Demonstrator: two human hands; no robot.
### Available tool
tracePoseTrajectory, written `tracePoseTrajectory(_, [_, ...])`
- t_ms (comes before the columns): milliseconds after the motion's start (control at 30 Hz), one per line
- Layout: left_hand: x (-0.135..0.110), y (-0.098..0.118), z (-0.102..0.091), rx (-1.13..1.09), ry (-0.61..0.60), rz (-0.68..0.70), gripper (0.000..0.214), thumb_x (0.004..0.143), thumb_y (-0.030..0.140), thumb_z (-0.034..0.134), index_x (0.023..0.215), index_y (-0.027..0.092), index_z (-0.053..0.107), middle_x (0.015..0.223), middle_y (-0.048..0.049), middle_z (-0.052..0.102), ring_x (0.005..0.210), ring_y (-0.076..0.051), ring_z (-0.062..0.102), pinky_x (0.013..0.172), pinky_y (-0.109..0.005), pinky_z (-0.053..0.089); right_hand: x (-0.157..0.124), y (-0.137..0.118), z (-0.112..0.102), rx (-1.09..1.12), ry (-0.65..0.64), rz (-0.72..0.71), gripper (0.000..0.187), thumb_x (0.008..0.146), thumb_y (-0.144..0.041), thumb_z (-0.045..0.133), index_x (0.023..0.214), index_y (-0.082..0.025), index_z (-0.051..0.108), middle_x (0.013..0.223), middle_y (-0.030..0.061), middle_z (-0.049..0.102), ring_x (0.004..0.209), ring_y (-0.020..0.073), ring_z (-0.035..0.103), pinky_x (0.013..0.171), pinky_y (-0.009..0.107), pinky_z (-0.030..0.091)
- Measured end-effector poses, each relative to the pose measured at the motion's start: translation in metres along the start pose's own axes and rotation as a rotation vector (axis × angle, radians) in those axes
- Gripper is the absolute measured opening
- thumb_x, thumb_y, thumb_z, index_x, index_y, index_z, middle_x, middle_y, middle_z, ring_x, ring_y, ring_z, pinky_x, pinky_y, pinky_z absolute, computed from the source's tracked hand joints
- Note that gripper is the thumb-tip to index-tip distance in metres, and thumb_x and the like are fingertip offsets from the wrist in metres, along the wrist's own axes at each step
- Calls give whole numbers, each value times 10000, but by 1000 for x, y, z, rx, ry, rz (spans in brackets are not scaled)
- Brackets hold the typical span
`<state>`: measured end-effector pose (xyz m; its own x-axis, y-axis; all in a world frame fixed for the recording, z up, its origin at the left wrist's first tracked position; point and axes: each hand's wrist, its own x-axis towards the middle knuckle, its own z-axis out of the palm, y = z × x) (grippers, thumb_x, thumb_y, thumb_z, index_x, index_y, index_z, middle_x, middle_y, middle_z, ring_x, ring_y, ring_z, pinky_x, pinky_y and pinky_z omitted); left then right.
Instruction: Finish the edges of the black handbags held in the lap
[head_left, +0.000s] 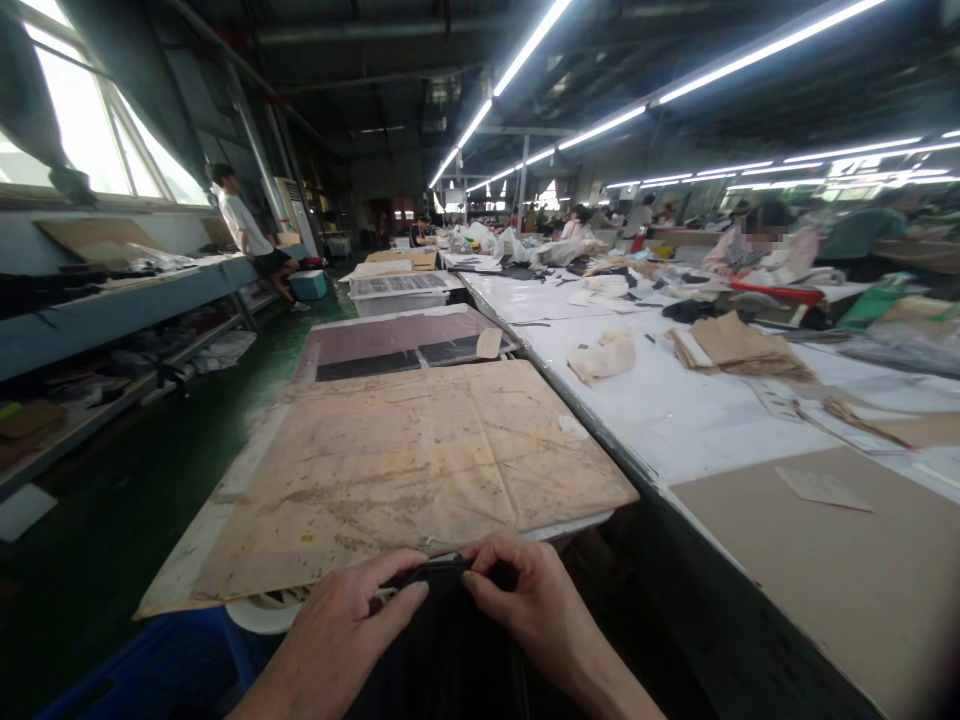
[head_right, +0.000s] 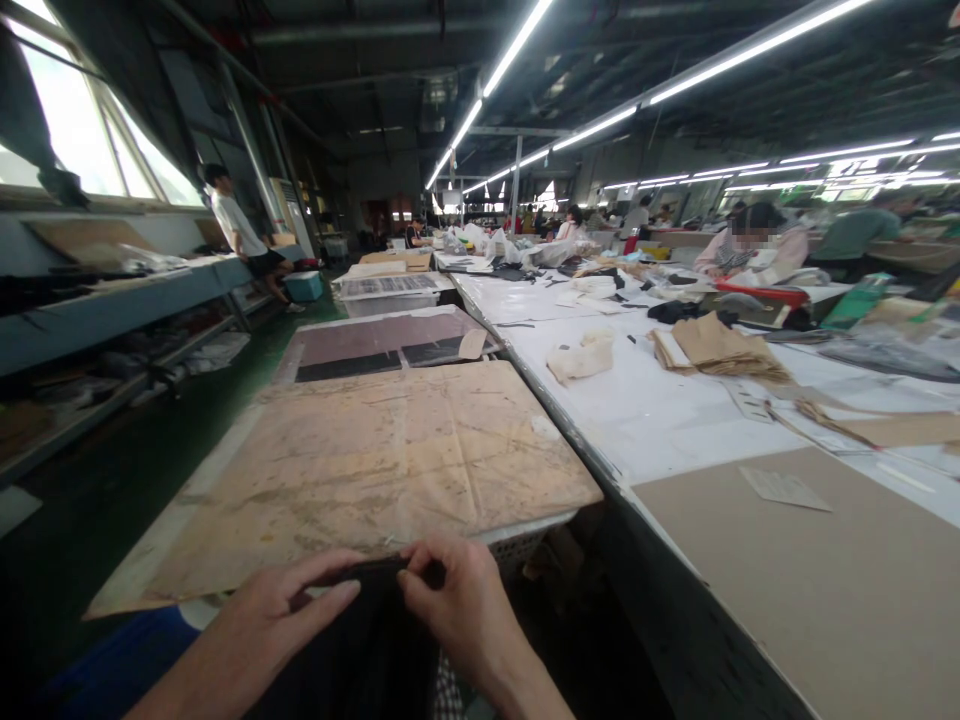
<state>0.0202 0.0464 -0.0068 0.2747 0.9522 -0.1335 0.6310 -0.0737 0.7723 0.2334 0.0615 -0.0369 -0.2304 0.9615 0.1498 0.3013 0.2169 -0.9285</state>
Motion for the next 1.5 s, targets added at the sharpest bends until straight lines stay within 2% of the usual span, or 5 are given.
tracePoseTrajectory(867, [-4,-1,-4,210,-51,148,346,1000,326,420,1240,329,670,1093,17,752,1021,-198,686,883,-287,471,5,-1,2,-68,16,70,117,771,-211,631,658,-178,625,811,10,736,750,180,668,689,272,467])
tracePoseTrajectory(1133, [-2,0,-10,187,-62,98,309,966,309,446,1084,280,731,989,11,764,934,-208,688,810,-284,438,5,0,6,-84,-5,65,102,764,-194,630,669,-176,599,812,19,727,753,183,655,693,280,459])
tracePoseTrajectory(1200, [-2,2,-14,65,-96,48,279,938,312,489,1017,267,753,918,23,763,885,-201,681,773,-271,437,6,-1,5,-66,-27,52,59,755,-179,639,750,-181,580,799,3,713,730,172,639,670,270,454])
tracePoseTrajectory(1333, [-5,-3,-23,-148,-182,-66,267,911,348,518,953,204,738,818,9,747,769,-204,669,679,-264,446,12,-8,5,-84,-147,-46,306,766,-144,636,1068,-190,621,864,-18,723,759,164,642,699,261,452])
tracePoseTrajectory(1500, [-13,-10,-25,251,-81,46,286,967,321,461,1058,220,713,1023,-37,756,987,-252,685,876,-332,473,26,-20,17,-177,-325,-163,285,826,-123,516,873,-237,773,815,-14,753,788,185,687,702,251,476])
